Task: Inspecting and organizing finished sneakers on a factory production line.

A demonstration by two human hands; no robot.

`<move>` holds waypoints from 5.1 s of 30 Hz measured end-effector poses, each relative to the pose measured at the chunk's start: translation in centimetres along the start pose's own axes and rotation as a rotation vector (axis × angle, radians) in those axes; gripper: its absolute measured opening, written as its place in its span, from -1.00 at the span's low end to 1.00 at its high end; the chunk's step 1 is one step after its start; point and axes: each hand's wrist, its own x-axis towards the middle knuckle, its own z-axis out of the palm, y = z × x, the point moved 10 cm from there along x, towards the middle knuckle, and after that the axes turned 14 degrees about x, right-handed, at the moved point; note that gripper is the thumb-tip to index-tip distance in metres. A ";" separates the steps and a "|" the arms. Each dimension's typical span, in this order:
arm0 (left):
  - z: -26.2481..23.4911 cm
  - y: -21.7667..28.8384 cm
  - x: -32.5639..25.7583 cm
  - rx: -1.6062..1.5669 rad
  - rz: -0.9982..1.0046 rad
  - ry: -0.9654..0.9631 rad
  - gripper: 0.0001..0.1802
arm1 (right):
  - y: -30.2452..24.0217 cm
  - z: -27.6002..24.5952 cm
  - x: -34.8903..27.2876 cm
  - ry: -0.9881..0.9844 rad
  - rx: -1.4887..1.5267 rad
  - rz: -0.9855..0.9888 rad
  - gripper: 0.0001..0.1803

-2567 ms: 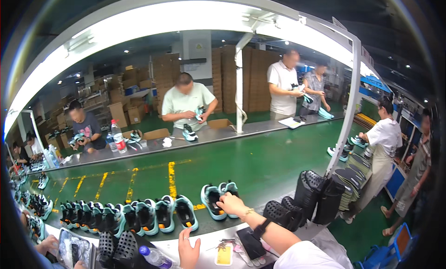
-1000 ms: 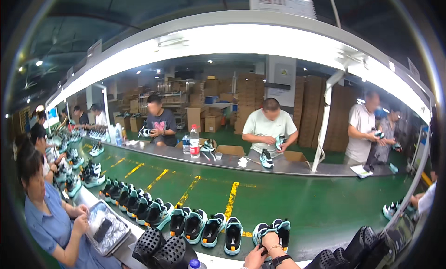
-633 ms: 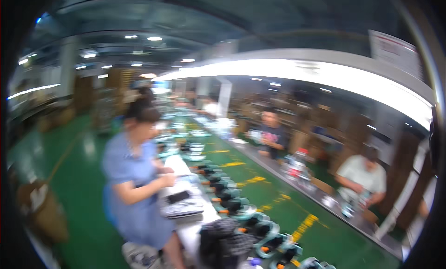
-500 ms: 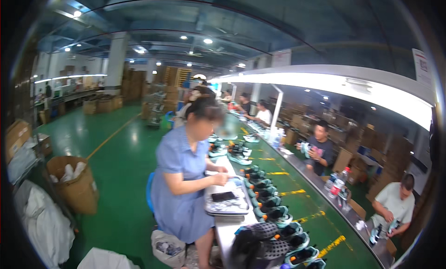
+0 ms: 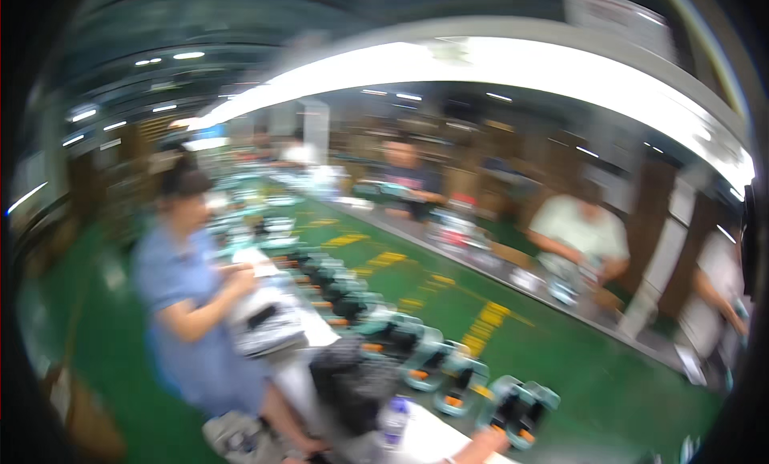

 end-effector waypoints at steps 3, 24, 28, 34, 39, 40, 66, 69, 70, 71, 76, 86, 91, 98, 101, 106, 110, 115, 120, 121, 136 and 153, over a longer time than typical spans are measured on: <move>-3.0 5.9 2.5 0.601 0.300 0.307 -0.78 | 0.3 -0.3 -1.9 0.174 0.083 -0.083 -0.54; -0.7 6.8 3.2 0.977 0.439 0.033 -0.77 | -15.8 15.2 2.9 -0.260 0.287 -0.252 -0.58; -1.1 6.5 3.3 0.989 0.450 0.022 -0.72 | -16.3 26.9 5.7 -0.446 0.095 -0.245 -0.84; -1.9 7.4 2.9 0.927 0.393 -0.007 -0.77 | -15.3 34.6 8.5 -0.372 -0.389 -0.353 -0.93; -1.6 5.3 3.3 0.912 0.403 -0.066 -0.75 | -12.9 41.0 9.1 -0.251 -0.164 -0.208 -0.93; -1.6 4.4 3.2 0.910 0.405 -0.084 -0.74 | -12.2 42.5 9.3 -0.200 -0.123 -0.171 -0.92; -6.5 25.5 -0.1 -0.467 0.126 -0.292 -0.74 | -20.0 0.5 -2.8 -0.039 0.868 -0.596 -0.89; -5.5 29.0 -1.9 -0.633 0.148 -0.395 -0.72 | -20.2 -0.8 -3.8 -0.048 0.880 -0.617 -0.85; -5.2 29.5 -2.3 -0.721 0.112 -0.431 -0.72 | -20.2 -1.3 -4.1 -0.031 0.887 -0.635 -0.84; -5.1 30.1 -2.5 -0.704 0.121 -0.441 -0.72 | -20.1 -1.7 -4.2 -0.020 0.885 -0.630 -0.84; -5.6 30.3 -3.4 -0.689 0.006 -0.404 -0.81 | -20.3 -4.0 -4.9 0.076 0.810 -0.664 -0.73; -7.6 32.7 -4.9 -0.791 0.144 -0.402 -0.79 | -23.8 -6.2 -6.9 0.133 0.527 -0.912 -0.65; -8.5 33.0 -5.1 -0.688 0.185 -0.358 -0.78 | -24.8 -6.6 -8.2 0.202 0.379 -1.025 -0.66; -9.0 32.9 -5.4 -0.635 0.170 -0.328 -0.77 | -25.7 -6.8 -9.1 0.224 0.238 -1.089 -0.64; -9.2 32.8 -5.4 -0.653 0.156 -0.313 -0.77 | -26.1 -6.9 -9.7 0.255 0.183 -1.148 -0.64; -8.8 32.8 -5.6 -0.657 0.148 -0.345 -0.78 | -26.2 -6.8 -10.0 0.246 0.133 -1.179 -0.66; -8.6 32.8 -5.5 -0.648 0.151 -0.341 -0.78 | -26.1 -6.9 -10.0 0.246 0.133 -1.183 -0.67; -8.0 32.9 -5.4 -0.640 0.155 -0.351 -0.79 | -25.6 -6.3 -9.1 0.153 0.160 -1.140 -0.68; -7.8 32.7 -5.5 -0.616 0.136 -0.337 -0.75 | -24.9 -6.3 -8.0 0.061 0.285 -1.080 -0.68; -7.9 32.8 -5.5 -0.631 0.146 -0.327 -0.74 | -24.7 -6.3 -7.6 0.025 0.326 -1.057 -0.67; -5.7 36.2 -6.2 -0.540 0.410 -0.697 -0.84 | -22.0 2.7 -7.8 -1.596 0.472 -0.474 -0.41; -7.0 40.6 -9.0 -0.092 1.047 -0.706 -0.81 | -19.2 5.2 -13.4 -2.200 0.609 -0.197 -0.44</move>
